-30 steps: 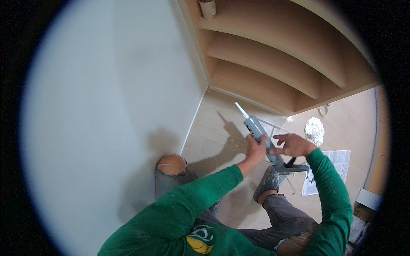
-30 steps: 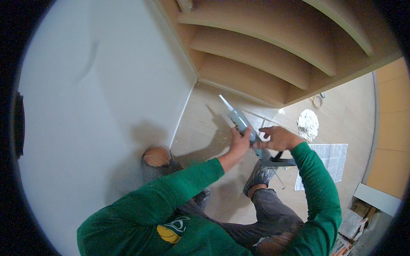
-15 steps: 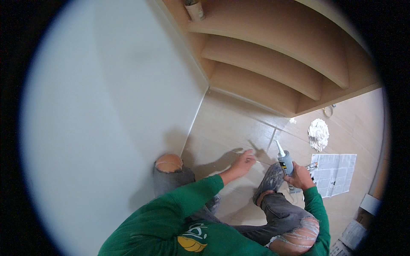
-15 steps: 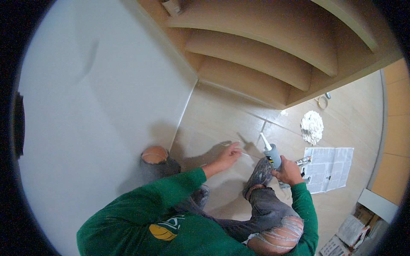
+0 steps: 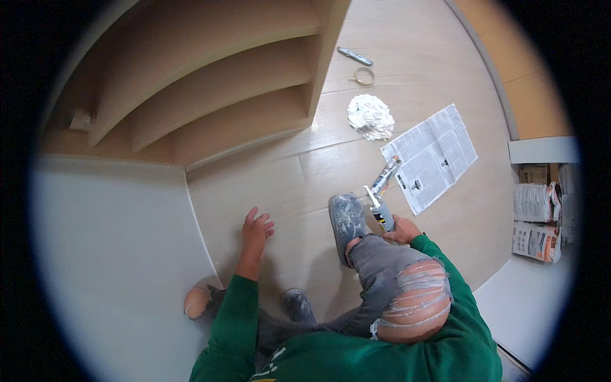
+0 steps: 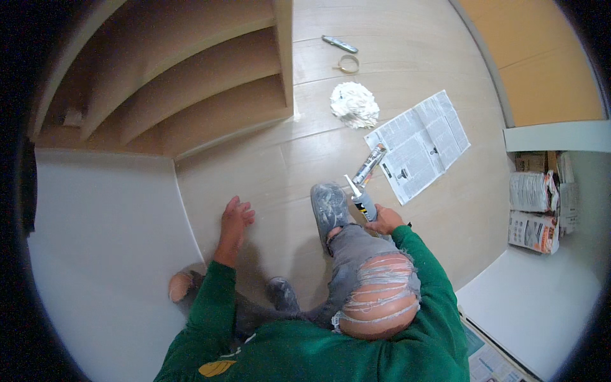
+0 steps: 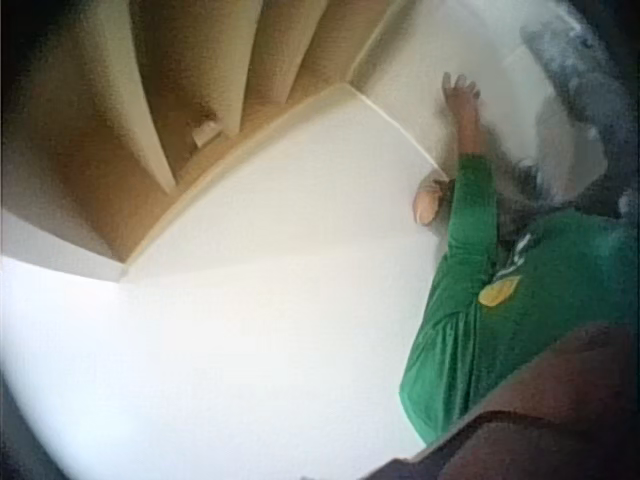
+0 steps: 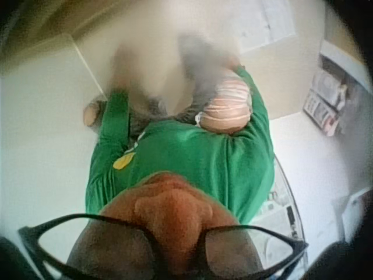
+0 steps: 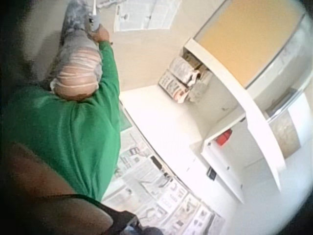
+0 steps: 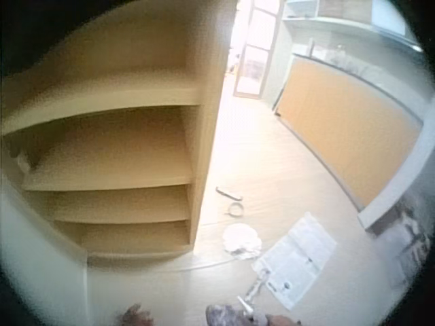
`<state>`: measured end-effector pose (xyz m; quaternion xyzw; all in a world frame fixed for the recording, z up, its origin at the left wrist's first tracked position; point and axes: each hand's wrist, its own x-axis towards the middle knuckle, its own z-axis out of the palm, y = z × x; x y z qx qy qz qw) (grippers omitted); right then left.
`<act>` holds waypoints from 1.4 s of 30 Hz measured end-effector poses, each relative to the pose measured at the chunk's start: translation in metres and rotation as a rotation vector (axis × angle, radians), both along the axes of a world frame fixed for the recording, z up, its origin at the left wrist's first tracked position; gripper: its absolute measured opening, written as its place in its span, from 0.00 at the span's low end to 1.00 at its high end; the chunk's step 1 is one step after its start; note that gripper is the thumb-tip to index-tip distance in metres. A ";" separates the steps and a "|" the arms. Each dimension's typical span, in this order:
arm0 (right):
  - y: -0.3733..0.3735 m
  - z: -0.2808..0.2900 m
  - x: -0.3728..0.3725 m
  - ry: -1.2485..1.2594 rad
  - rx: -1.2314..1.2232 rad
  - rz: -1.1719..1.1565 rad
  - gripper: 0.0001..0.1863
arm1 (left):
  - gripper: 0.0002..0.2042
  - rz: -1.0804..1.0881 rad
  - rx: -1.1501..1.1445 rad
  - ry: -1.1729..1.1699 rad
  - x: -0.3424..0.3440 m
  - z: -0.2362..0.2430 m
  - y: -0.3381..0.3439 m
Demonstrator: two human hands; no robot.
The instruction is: The person applies sealant along the joint between a wall and a wooden shelf using a caulking gun, then smooths the bead with a putty knife. The person briefly walks across the room to retrieve a tool before returning to continue smoothing the sealant.
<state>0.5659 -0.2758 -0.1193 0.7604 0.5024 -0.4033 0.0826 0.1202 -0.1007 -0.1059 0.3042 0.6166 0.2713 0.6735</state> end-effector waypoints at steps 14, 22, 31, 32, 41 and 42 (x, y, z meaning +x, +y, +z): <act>0.113 0.117 -0.069 0.261 0.119 0.229 0.35 | 0.24 -0.212 0.139 0.061 -0.019 0.053 -0.023; 0.149 0.050 -0.067 0.187 0.148 0.235 0.40 | 0.22 -0.144 0.193 0.103 -0.045 0.061 -0.044; 0.082 -0.025 -0.016 -0.021 0.160 0.081 0.40 | 0.22 -0.254 0.249 0.129 -0.038 0.028 -0.051; 0.074 -0.027 -0.015 -0.051 0.201 0.078 0.39 | 0.22 -0.278 0.245 0.154 -0.037 0.029 -0.050; 0.095 -0.008 -0.004 -0.059 -0.077 0.359 0.34 | 0.21 -0.361 0.567 0.184 -0.018 0.129 0.030; 0.112 0.011 -0.003 -0.102 0.081 0.324 0.33 | 0.20 -0.322 0.659 0.112 -0.007 0.179 0.048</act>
